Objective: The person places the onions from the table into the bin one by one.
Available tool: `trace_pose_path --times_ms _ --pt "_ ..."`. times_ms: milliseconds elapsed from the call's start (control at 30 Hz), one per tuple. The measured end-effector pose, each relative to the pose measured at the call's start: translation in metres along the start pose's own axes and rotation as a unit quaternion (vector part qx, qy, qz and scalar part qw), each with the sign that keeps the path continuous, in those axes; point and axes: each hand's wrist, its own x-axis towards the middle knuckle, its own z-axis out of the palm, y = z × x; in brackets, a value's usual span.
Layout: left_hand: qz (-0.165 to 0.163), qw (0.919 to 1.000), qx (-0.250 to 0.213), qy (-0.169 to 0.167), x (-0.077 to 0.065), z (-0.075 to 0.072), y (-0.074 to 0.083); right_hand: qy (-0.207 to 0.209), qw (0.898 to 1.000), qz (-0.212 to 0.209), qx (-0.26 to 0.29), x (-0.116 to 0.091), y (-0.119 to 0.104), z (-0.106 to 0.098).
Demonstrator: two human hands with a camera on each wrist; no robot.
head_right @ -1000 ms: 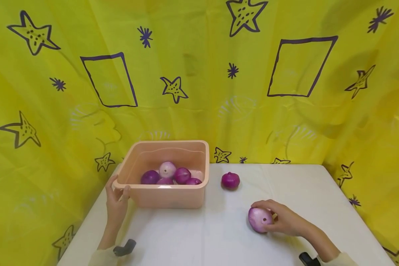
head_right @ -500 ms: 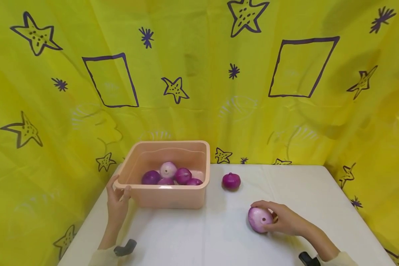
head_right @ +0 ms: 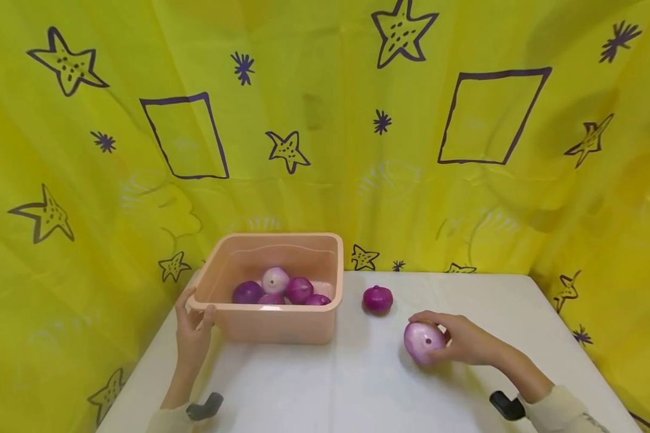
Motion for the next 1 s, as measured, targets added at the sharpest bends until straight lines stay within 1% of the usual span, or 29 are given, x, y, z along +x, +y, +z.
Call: trace_pose_path --times_ms 100,233,333,433,633,767,900,1000 --pt "-0.005 1.0 0.001 0.0 0.0 0.0 -0.002 0.035 0.999 0.021 -0.007 0.008 -0.004 -0.011" --pt "-0.004 1.0 0.002 -0.002 0.0 0.0 -0.001 0.085 0.995 0.047 -0.017 0.021 -0.01 -0.026" --pt "-0.003 1.0 0.005 0.0 0.0 0.0 0.0 0.114 0.991 0.055 -0.033 0.031 -0.015 -0.039" --pt "-0.003 1.0 0.004 0.001 -0.001 0.0 0.001 0.139 0.987 0.07 -0.047 0.04 -0.021 -0.051" --pt "-0.001 1.0 -0.002 -0.001 -0.001 -0.001 0.001 0.193 0.974 0.109 -0.055 0.055 -0.028 -0.072" --pt "-0.006 1.0 -0.002 0.0 -0.001 -0.001 0.002 0.209 0.97 0.111 -0.056 0.063 -0.03 -0.08" --pt "-0.009 1.0 0.002 -0.001 -0.001 0.0 0.001 0.21 0.971 0.101 -0.052 0.068 -0.03 -0.081" --pt "-0.005 1.0 0.004 0.001 -0.001 0.0 0.001 0.21 0.972 0.092 -0.05 0.072 -0.029 -0.081"
